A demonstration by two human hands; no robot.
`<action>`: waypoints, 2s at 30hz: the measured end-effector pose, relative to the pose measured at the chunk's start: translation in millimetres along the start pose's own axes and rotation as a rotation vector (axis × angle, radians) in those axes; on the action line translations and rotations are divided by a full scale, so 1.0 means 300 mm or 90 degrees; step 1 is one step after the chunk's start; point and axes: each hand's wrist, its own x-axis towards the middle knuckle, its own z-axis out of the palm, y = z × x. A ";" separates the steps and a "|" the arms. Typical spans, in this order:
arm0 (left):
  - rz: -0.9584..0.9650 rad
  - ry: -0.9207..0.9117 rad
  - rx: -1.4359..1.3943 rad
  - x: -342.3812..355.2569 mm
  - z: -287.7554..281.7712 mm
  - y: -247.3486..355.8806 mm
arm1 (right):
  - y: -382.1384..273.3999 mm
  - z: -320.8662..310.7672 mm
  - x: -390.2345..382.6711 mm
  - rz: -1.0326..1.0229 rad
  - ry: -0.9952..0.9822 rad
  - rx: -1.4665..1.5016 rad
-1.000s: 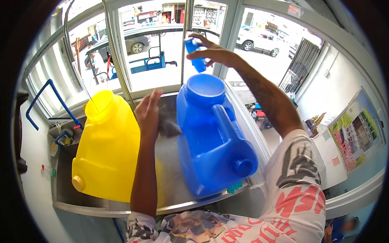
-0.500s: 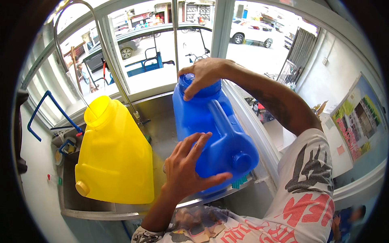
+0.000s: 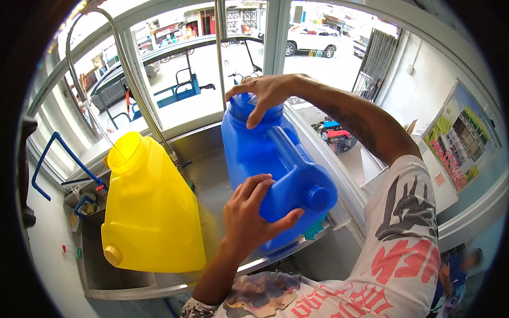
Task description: The person pours water from a blue container into a sink, then wipes the container with a cloth. They use a hot air gun to heat and attach a green plastic piece to the container's spout area, pressing it into place.
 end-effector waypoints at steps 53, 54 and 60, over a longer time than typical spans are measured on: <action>-0.027 0.023 0.005 -0.021 0.017 0.018 | -0.132 0.061 0.026 0.311 0.102 -0.175; -0.024 0.027 0.003 -0.024 0.015 0.015 | -0.130 0.056 0.030 0.320 0.081 -0.170; -0.052 0.030 -0.011 -0.035 0.000 0.012 | -0.101 0.056 -0.009 0.192 0.007 -0.053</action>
